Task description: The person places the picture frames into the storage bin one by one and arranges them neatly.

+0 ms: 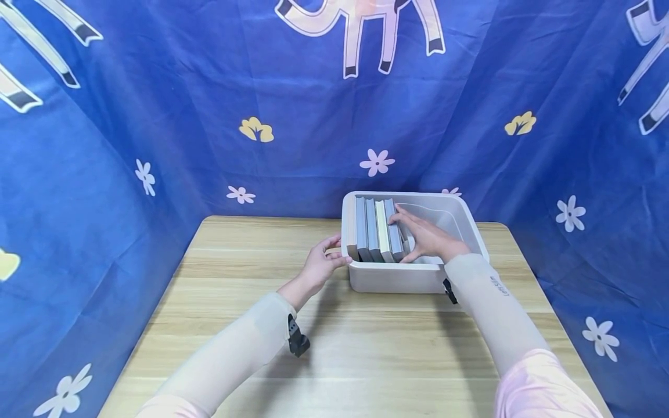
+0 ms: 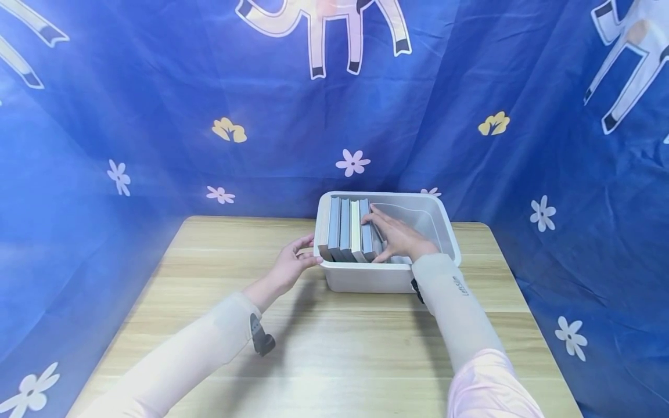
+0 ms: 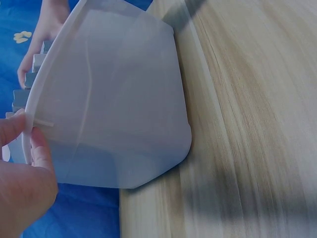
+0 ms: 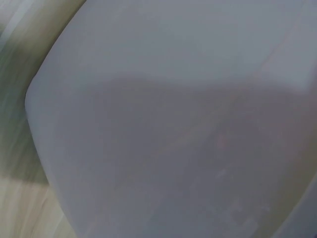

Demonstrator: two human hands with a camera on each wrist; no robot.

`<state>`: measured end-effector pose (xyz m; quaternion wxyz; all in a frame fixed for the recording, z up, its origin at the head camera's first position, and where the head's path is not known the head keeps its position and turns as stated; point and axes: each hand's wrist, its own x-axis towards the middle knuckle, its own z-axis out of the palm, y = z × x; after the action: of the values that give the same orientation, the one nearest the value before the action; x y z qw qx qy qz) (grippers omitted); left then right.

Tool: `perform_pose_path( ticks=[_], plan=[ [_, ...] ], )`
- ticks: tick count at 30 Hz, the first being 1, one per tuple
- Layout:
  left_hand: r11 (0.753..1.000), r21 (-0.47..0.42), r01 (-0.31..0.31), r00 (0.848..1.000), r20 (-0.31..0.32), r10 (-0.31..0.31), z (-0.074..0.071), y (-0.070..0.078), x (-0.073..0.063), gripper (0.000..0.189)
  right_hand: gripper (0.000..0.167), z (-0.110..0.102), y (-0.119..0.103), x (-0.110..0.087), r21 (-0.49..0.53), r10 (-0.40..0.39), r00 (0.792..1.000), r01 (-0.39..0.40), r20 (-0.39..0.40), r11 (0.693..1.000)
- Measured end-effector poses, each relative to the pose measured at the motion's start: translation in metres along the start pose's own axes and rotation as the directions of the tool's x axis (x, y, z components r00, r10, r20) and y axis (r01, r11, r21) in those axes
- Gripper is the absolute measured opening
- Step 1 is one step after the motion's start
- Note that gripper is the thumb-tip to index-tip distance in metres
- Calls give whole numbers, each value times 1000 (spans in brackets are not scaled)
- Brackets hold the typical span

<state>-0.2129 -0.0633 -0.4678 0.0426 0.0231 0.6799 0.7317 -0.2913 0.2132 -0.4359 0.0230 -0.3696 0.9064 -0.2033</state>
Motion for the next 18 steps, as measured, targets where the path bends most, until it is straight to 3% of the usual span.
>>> perform_pose_path(
  ticks=[13,18],
  plan=[
    [1000,0,3,1000,-5,-3,-1,2,-1,67,96,-3,0,-9,36,-11,998,13,-58,999],
    [1000,24,15,1000,6,-15,-1,5,-1,68,100,-6,0,-10,41,-13,993,18,-120,999]
  ],
)
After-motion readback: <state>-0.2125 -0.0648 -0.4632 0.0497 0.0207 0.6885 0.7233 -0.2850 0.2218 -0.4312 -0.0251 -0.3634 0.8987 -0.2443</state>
